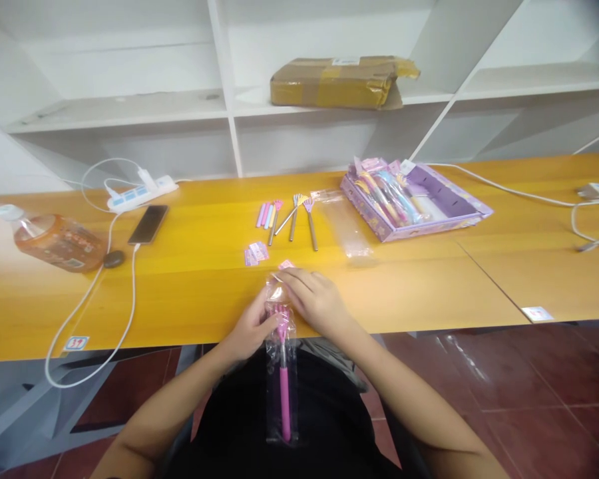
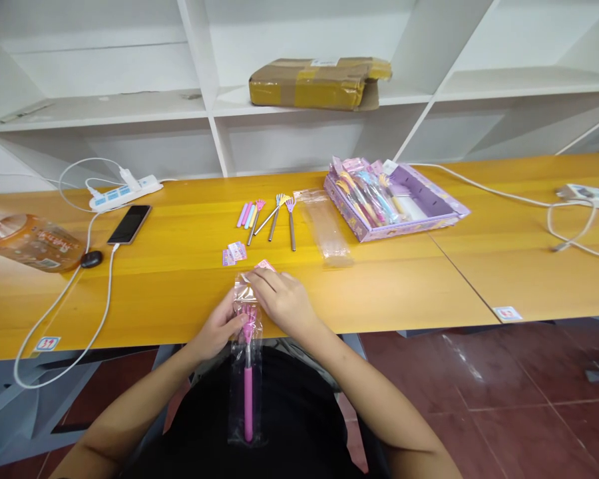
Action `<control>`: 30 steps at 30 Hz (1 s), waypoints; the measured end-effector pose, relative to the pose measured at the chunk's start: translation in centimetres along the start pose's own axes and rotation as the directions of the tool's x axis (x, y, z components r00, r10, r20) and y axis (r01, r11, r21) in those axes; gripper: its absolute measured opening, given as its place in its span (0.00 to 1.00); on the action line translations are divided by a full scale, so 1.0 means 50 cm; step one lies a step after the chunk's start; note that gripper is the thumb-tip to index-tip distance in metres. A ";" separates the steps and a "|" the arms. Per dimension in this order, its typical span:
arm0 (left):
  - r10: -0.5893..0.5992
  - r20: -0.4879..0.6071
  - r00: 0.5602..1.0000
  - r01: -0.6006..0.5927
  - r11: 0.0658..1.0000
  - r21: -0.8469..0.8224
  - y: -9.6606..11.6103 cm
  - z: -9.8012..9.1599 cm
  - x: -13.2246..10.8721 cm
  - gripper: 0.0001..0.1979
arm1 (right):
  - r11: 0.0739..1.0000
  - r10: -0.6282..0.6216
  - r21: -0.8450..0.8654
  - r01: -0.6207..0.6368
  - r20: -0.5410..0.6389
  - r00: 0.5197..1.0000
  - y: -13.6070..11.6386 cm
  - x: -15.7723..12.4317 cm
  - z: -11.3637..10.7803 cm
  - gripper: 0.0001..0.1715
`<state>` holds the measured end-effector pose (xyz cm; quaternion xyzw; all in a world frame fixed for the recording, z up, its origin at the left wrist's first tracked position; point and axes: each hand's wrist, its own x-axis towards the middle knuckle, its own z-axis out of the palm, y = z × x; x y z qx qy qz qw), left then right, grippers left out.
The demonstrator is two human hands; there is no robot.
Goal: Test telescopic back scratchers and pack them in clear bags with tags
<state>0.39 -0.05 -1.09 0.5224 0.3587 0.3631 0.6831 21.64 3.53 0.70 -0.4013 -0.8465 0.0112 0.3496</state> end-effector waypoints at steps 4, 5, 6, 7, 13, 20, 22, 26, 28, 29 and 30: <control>-0.032 -0.004 0.999 0.032 0.999 -0.040 0.008 -0.005 0.010 0.40 | 0.994 0.054 0.094 -0.046 -0.081 0.995 -0.003 0.022 -0.012 0.16; -0.031 -0.018 0.999 0.030 0.998 -0.057 0.012 -0.003 0.014 0.36 | 0.991 0.073 0.118 -0.063 -0.081 0.994 -0.002 0.027 -0.015 0.15; -0.030 -0.038 0.999 0.027 0.996 -0.083 0.016 0.001 0.017 0.32 | 0.987 0.094 0.141 -0.083 -0.073 0.993 -0.001 0.032 -0.016 0.15; -0.031 -0.068 0.997 0.023 0.992 -0.122 0.020 0.007 0.022 0.29 | 0.981 0.115 0.162 -0.104 -0.064 0.991 0.001 0.035 -0.016 0.15; -0.051 -0.201 0.978 -0.032 0.921 -0.388 0.030 0.047 0.069 0.21 | 0.939 0.238 0.270 -0.214 -0.057 0.970 0.022 0.033 0.001 0.13; 0.053 -0.294 0.954 -0.139 0.949 -0.282 0.009 0.042 0.113 0.16 | 0.896 0.289 0.372 -0.242 -0.075 0.954 0.042 0.025 0.006 0.14; 0.066 -0.291 0.954 -0.137 0.963 -0.232 0.003 0.042 0.109 0.17 | 0.891 0.308 0.384 -0.243 -0.117 0.944 0.041 0.023 0.007 0.14; 0.072 -0.282 0.957 -0.132 0.971 -0.199 -0.003 0.041 0.101 0.19 | 0.883 0.296 0.412 -0.226 -0.115 0.948 0.031 0.018 0.008 0.15; 0.069 -0.289 0.955 -0.132 0.970 -0.206 -0.002 0.040 0.099 0.19 | 0.872 0.289 0.444 -0.207 -0.123 0.949 0.028 0.016 0.008 0.14; 0.062 -0.294 0.954 -0.129 0.968 -0.213 0.000 0.040 0.099 0.19 | 0.858 0.304 0.468 -0.209 -0.136 0.943 0.028 0.014 0.007 0.13; 0.053 -0.299 0.953 -0.124 0.967 -0.223 0.002 0.041 0.099 0.20 | 0.839 0.333 0.498 -0.219 -0.150 0.931 0.028 0.013 0.007 0.13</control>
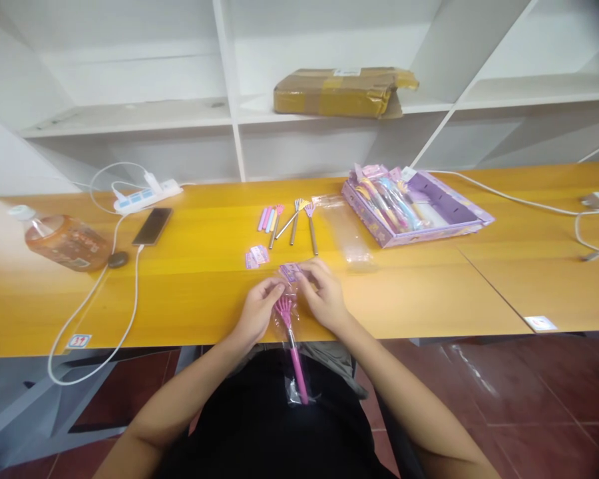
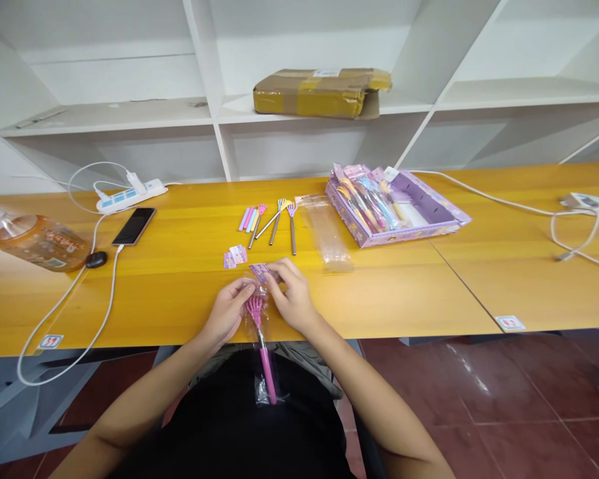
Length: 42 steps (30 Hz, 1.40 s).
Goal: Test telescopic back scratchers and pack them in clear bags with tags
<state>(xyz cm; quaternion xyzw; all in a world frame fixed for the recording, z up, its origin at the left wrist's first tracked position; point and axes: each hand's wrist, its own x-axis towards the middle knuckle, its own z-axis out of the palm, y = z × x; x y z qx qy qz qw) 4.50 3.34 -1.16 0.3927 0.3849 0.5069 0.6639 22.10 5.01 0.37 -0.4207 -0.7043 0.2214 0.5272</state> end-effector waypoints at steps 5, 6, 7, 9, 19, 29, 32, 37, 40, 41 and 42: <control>-0.028 -0.011 1.000 0.027 0.999 -0.029 0.003 0.002 -0.002 0.22 | 0.992 0.060 0.108 -0.058 -0.007 0.998 0.006 -0.008 0.000 0.13; -0.024 -0.008 1.000 0.024 0.999 -0.026 0.003 0.001 -0.002 0.22 | 0.994 0.037 0.098 -0.037 0.004 0.999 0.006 -0.008 0.001 0.12; -0.019 -0.005 1.000 0.019 1.000 -0.021 0.001 0.000 -0.002 0.22 | 0.997 0.012 0.082 -0.012 0.008 1.000 0.006 -0.008 0.003 0.11; -0.008 -0.010 1.000 0.008 1.000 -0.010 -0.001 -0.003 -0.002 0.23 | 0.998 -0.033 0.052 0.033 -0.003 0.999 0.005 -0.006 0.005 0.09; 0.048 -0.005 0.999 -0.048 0.996 0.081 -0.009 -0.012 0.000 0.18 | 0.997 -0.069 -0.043 0.067 -0.059 0.996 0.010 0.001 0.005 0.06; 0.071 -0.059 0.996 -0.064 0.992 0.113 -0.012 -0.017 0.001 0.19 | 0.990 -0.106 -0.087 0.110 0.053 0.993 0.020 -0.001 0.005 0.14; 0.088 -0.067 0.994 -0.080 0.991 0.111 -0.014 -0.017 0.002 0.19 | 0.987 -0.130 -0.082 0.136 0.078 0.988 0.020 -0.001 0.005 0.15; 0.111 -0.078 0.991 -0.105 0.992 0.070 -0.010 -0.013 0.002 0.21 | 0.987 -0.131 -0.087 0.136 0.058 0.990 0.018 0.000 0.004 0.17; 0.110 -0.088 0.990 -0.104 0.992 0.067 -0.006 -0.011 0.001 0.21 | 0.986 -0.113 -0.116 0.117 0.039 0.993 0.020 -0.001 0.003 0.17; 0.112 -0.095 0.989 -0.106 0.992 0.069 -0.005 -0.010 0.001 0.21 | 0.986 -0.108 -0.123 0.111 0.035 0.994 0.021 -0.002 0.004 0.17; 0.118 -0.104 0.988 -0.111 0.991 0.072 -0.004 -0.010 0.002 0.21 | 0.986 -0.102 -0.128 0.105 0.032 0.994 0.023 -0.003 0.004 0.18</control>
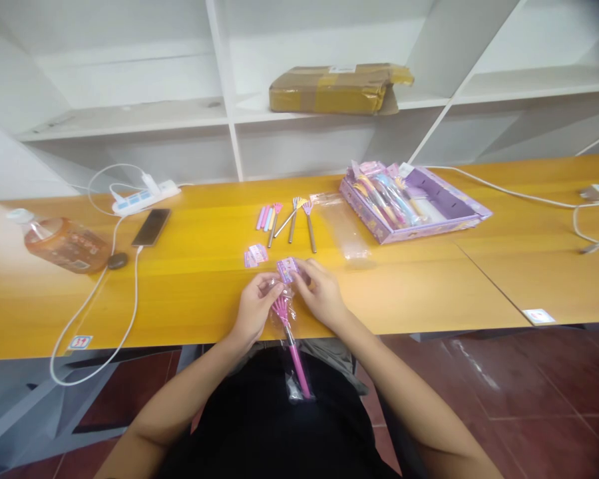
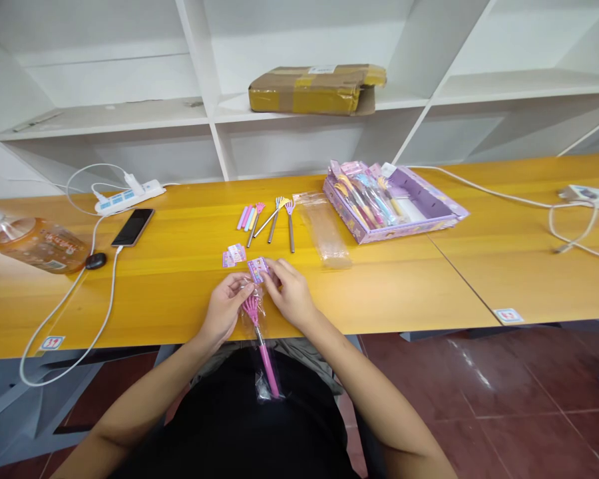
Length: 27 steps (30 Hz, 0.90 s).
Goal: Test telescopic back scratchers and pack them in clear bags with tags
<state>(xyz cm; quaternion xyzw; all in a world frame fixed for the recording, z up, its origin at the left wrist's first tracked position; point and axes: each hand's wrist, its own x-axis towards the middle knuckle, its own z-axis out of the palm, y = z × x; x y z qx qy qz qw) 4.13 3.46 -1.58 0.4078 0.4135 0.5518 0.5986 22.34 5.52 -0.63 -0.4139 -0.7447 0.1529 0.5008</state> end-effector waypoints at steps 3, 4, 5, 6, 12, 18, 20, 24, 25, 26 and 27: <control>0.027 -0.027 0.999 -0.027 0.999 0.018 0.001 -0.001 0.001 0.19 | 1.000 -0.001 -0.003 0.001 0.005 1.000 0.004 -0.003 0.001 0.19; 0.033 -0.030 0.999 -0.032 0.999 0.023 0.002 -0.001 0.002 0.19 | 1.000 -0.007 -0.005 0.007 0.011 1.000 0.005 -0.003 0.001 0.20; 0.034 -0.030 0.999 -0.033 0.999 0.025 0.002 -0.001 0.001 0.19 | 1.000 -0.015 -0.008 0.015 0.020 1.000 0.005 -0.003 0.000 0.21; 0.032 -0.028 0.999 -0.031 0.999 0.026 0.003 -0.002 0.001 0.19 | 1.000 -0.022 -0.011 0.022 0.029 0.999 0.005 -0.003 -0.001 0.21; 0.022 -0.028 0.999 -0.020 0.997 0.077 0.006 -0.003 -0.004 0.20 | 0.999 -0.049 0.012 0.048 0.076 0.996 -0.007 -0.001 -0.007 0.22; 0.007 -0.008 1.000 -0.006 0.996 0.094 0.008 -0.002 -0.006 0.19 | 0.999 -0.039 0.012 0.039 0.014 0.999 -0.007 -0.006 -0.002 0.17; 0.004 -0.017 1.000 -0.003 0.996 0.084 0.008 -0.002 -0.006 0.19 | 1.000 -0.021 0.006 0.021 0.001 1.000 -0.004 -0.008 -0.001 0.15; 0.010 -0.016 1.000 -0.009 0.997 0.077 0.008 -0.003 -0.006 0.19 | 0.999 -0.047 0.002 0.047 0.001 0.999 -0.002 -0.009 0.001 0.12; 0.014 -0.017 1.000 -0.013 0.997 0.077 0.008 -0.003 -0.007 0.19 | 0.998 -0.063 0.002 0.063 0.014 0.998 -0.003 -0.008 0.001 0.12; 0.018 -0.020 1.000 -0.016 0.997 0.076 0.009 -0.003 -0.007 0.19 | 0.997 -0.080 0.004 0.080 0.030 0.996 -0.004 -0.008 0.000 0.13; 0.020 -0.024 1.000 -0.018 0.997 0.073 0.009 -0.003 -0.007 0.19 | 0.995 -0.097 0.011 0.096 0.046 0.994 -0.005 -0.007 0.000 0.14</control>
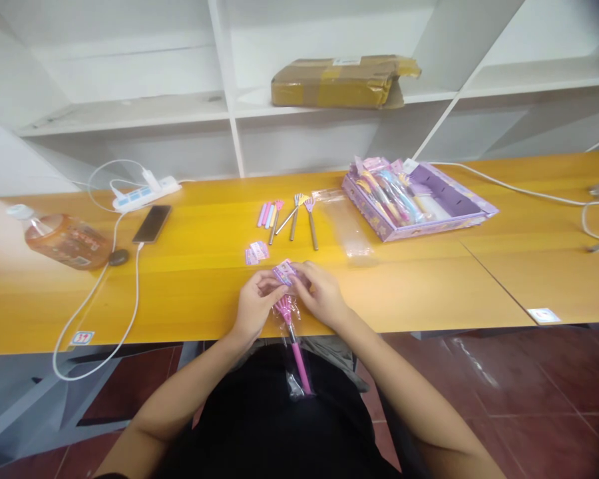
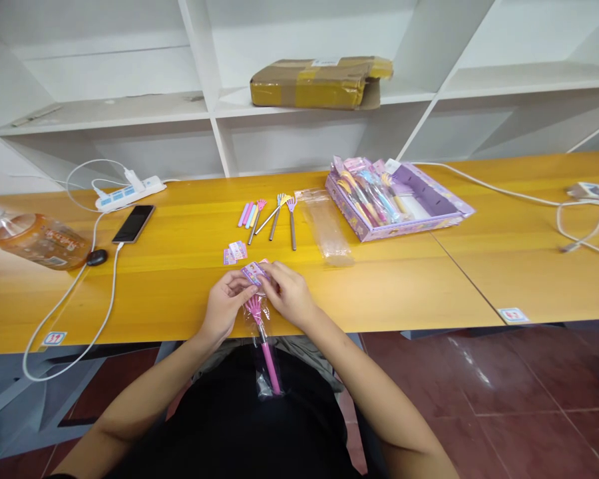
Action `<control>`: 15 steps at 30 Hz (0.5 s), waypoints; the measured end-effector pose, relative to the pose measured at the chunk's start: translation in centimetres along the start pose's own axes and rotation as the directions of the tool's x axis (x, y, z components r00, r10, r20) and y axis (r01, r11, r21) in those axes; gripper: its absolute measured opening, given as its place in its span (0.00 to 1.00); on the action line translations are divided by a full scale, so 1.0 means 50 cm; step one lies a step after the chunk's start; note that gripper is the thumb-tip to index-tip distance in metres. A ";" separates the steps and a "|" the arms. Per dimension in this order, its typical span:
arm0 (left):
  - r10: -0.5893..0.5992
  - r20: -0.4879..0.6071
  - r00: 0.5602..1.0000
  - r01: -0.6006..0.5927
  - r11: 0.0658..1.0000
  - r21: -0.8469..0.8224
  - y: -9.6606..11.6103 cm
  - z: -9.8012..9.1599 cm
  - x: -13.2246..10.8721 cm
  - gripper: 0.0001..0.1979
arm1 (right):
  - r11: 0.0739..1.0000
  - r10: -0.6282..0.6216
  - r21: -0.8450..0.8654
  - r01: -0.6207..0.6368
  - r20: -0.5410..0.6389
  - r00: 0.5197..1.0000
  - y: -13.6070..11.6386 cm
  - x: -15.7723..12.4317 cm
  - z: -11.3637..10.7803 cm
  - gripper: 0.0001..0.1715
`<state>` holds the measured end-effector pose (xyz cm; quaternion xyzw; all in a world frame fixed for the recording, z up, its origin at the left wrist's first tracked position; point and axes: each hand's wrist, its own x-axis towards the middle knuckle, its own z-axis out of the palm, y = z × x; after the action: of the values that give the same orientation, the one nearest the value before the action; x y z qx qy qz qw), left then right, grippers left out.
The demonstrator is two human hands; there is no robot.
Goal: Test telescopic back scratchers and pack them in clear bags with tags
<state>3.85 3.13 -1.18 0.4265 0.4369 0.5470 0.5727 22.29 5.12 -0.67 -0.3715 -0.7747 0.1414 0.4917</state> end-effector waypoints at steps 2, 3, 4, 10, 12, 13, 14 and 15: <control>0.000 -0.006 1.000 0.000 1.000 -0.007 0.000 0.001 0.000 0.20 | 0.999 -0.031 0.022 0.030 0.019 0.999 -0.002 0.002 -0.002 0.17; 0.000 -0.006 1.000 0.000 1.000 -0.010 0.000 0.001 0.000 0.20 | 0.998 -0.044 0.036 0.043 0.024 0.999 -0.002 0.003 -0.003 0.18; 0.000 -0.003 1.000 0.000 1.000 -0.013 0.000 0.001 0.001 0.20 | 0.997 -0.054 0.051 0.053 0.028 0.998 -0.002 0.003 -0.005 0.20; 0.002 -0.014 1.000 -0.003 1.000 -0.016 0.001 0.001 0.000 0.21 | 0.993 -0.042 0.112 0.035 0.063 0.997 0.002 0.003 -0.017 0.23; 0.005 -0.004 1.000 -0.005 1.000 -0.029 0.002 0.001 -0.001 0.20 | 0.991 -0.037 0.128 0.029 0.067 0.997 0.002 0.002 -0.019 0.23; 0.008 -0.001 1.000 -0.008 0.999 -0.036 0.002 0.002 -0.002 0.20 | 0.990 -0.038 0.138 0.028 0.071 0.997 0.002 0.002 -0.020 0.23; 0.011 0.000 1.000 -0.011 0.999 -0.043 0.003 0.002 -0.002 0.20 | 0.989 -0.037 0.145 0.025 0.077 0.996 0.001 0.001 -0.021 0.23; 0.012 -0.002 1.000 -0.012 0.999 -0.049 0.004 0.003 -0.002 0.20 | 0.988 -0.032 0.151 0.019 0.084 0.996 0.001 0.001 -0.022 0.23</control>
<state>3.93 3.03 -0.96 0.4145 0.4215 0.5611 0.5794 23.24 5.04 -0.14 -0.3173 -0.7869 0.2088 0.4863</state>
